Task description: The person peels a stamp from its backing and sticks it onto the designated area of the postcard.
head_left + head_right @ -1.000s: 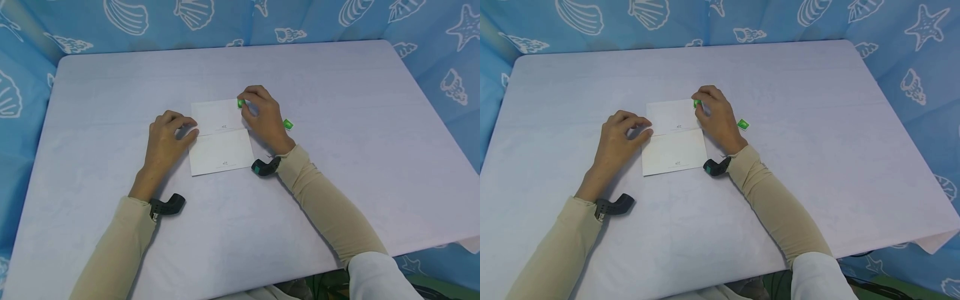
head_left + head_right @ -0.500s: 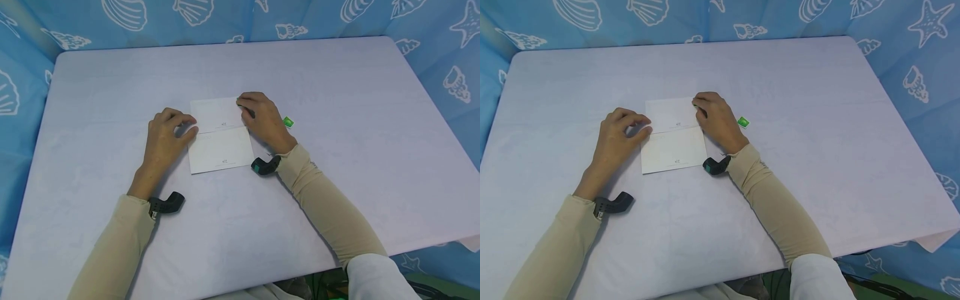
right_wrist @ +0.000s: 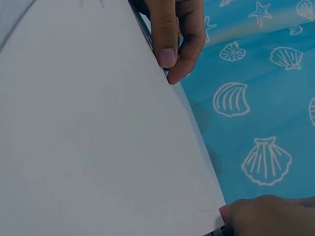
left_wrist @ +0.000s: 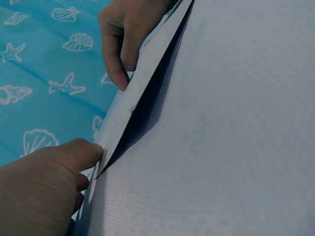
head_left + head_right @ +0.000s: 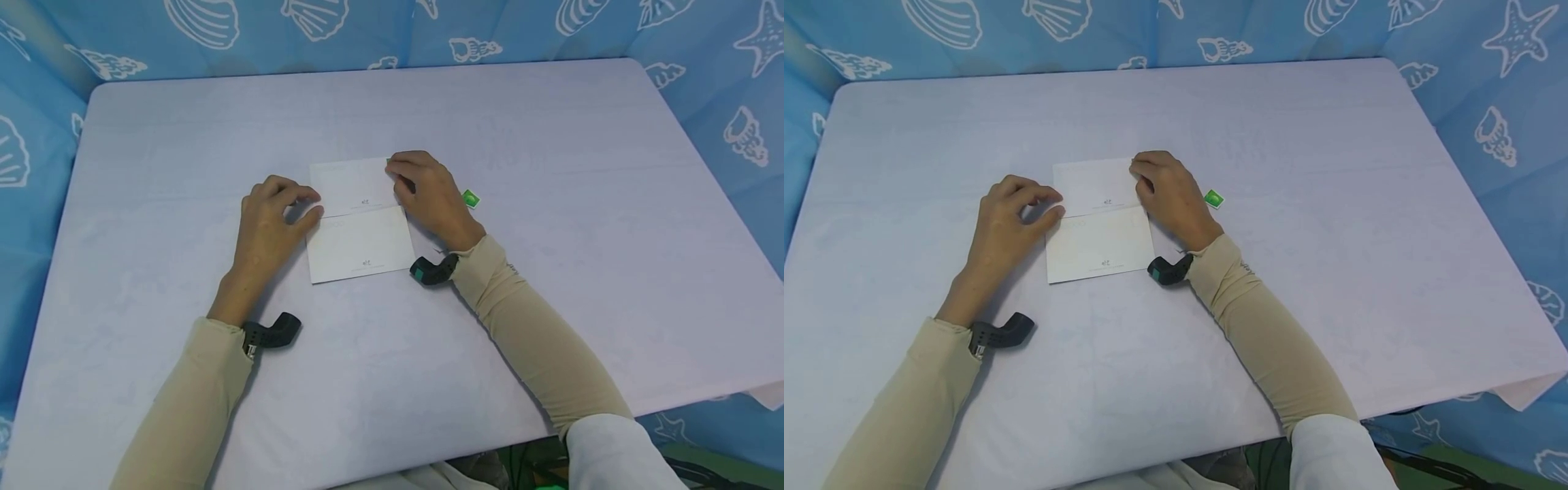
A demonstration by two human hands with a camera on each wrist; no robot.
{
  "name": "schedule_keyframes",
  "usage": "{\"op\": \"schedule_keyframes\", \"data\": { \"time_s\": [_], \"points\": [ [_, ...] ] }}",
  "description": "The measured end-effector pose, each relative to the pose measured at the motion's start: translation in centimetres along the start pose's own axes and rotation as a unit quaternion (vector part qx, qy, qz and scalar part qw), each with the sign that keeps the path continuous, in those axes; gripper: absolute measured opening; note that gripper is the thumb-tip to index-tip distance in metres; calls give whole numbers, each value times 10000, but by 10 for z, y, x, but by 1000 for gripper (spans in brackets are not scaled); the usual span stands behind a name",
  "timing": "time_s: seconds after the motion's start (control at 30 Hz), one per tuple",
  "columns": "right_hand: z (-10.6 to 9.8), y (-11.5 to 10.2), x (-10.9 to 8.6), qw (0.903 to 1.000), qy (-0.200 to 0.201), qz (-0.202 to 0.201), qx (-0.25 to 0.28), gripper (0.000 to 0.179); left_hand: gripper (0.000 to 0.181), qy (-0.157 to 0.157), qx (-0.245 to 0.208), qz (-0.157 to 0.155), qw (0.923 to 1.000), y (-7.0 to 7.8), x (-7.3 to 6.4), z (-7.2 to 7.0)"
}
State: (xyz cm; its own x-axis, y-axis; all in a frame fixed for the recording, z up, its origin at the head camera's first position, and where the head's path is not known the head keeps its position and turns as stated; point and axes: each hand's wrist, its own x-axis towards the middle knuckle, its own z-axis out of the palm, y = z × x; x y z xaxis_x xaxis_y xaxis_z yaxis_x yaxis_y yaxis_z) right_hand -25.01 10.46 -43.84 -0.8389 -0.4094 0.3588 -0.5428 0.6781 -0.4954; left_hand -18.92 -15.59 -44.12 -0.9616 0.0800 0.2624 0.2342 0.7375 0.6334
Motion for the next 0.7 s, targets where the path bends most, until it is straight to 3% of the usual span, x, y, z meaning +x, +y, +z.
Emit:
{"op": "schedule_keyframes", "data": {
  "time_s": [0.17, 0.43, 0.7],
  "points": [
    [0, 0, 0, 9999, 52, -121, 2, 27, 19, 12, 27, 15, 10000, 1, 0, 0],
    [2, 2, 3, 9941, 822, -685, 188, 28, 19, 29, -14, 16, 10000, 0, -1, -1],
    [1, 3, 2, 9999, -103, -20, 126, 26, 19, 12, 0, 35, 10000, 1, 0, -1]
  ]
}}
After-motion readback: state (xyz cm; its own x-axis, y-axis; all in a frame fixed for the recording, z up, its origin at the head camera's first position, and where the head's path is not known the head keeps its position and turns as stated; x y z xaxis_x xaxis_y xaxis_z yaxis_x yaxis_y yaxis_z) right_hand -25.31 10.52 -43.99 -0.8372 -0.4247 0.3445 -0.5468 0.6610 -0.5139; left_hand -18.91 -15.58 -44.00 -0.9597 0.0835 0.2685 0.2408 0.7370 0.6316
